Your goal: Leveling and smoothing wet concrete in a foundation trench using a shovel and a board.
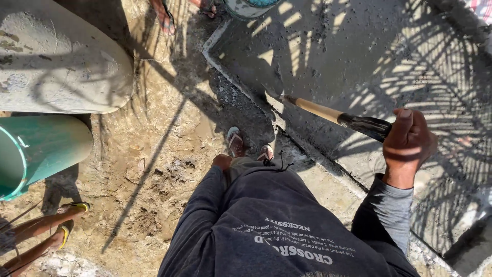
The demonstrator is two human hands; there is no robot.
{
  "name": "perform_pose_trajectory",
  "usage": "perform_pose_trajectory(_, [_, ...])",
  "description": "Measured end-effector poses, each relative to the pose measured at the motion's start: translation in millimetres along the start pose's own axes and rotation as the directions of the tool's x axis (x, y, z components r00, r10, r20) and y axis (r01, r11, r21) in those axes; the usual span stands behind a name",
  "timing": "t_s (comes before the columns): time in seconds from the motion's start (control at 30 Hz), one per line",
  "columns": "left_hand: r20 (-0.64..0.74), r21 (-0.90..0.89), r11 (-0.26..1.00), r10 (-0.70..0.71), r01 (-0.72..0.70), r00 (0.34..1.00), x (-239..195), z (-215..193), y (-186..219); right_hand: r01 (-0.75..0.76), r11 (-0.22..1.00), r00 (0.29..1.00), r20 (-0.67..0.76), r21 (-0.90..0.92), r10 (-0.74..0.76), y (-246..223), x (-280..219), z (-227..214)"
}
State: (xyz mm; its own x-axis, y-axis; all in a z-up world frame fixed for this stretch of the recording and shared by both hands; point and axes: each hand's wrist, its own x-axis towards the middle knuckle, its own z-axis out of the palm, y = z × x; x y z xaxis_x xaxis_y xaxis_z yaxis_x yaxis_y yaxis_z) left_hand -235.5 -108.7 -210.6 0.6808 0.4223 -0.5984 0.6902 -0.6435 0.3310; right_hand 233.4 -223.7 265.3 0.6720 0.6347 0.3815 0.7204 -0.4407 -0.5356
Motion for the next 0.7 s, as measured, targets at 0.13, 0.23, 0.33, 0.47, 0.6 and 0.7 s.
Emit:
perform_pose_trajectory(0.13, [-0.022, 0.040, 0.999, 0.006, -0.005, 1.000, 3.9, -1.5, -3.7, -0.024, 1.000, 1.000, -0.004, 0.015, 0.024, -4.4, -11.4, -5.7])
perform_pose_trajectory(0.23, [0.018, 0.048, 0.999, 0.011, -0.012, 1.000, 7.0, 0.4, -7.5, -0.020, 1.000, 1.000, -0.006, 0.022, 0.020, -12.4, -16.8, -10.8])
perform_pose_trajectory(0.33, [0.059, 0.103, 0.994, 0.024, -0.030, 0.998, 13.2, -3.2, -6.5, -0.051, 0.999, 0.999, -0.013, 0.015, 0.051, -14.1, -18.0, -13.5])
perform_pose_trajectory(0.47, [0.055, 0.029, 1.000, -0.003, 0.001, 0.999, 17.2, -0.3, -5.7, -0.102, 0.995, 0.995, 0.014, 0.009, 0.102, -3.5, -20.9, -13.9])
perform_pose_trajectory(0.6, [0.133, 0.059, 0.998, -0.036, 0.029, 0.990, 23.4, 2.1, -4.5, -0.203, 0.972, 0.979, 0.012, 0.122, 0.203, -19.5, -19.1, -18.9])
perform_pose_trajectory(0.7, [0.114, 0.087, 0.996, -0.004, -0.006, 0.994, 23.5, 1.7, -5.5, -0.184, 0.974, 0.983, 0.005, 0.131, 0.185, -17.5, -18.3, -19.4])
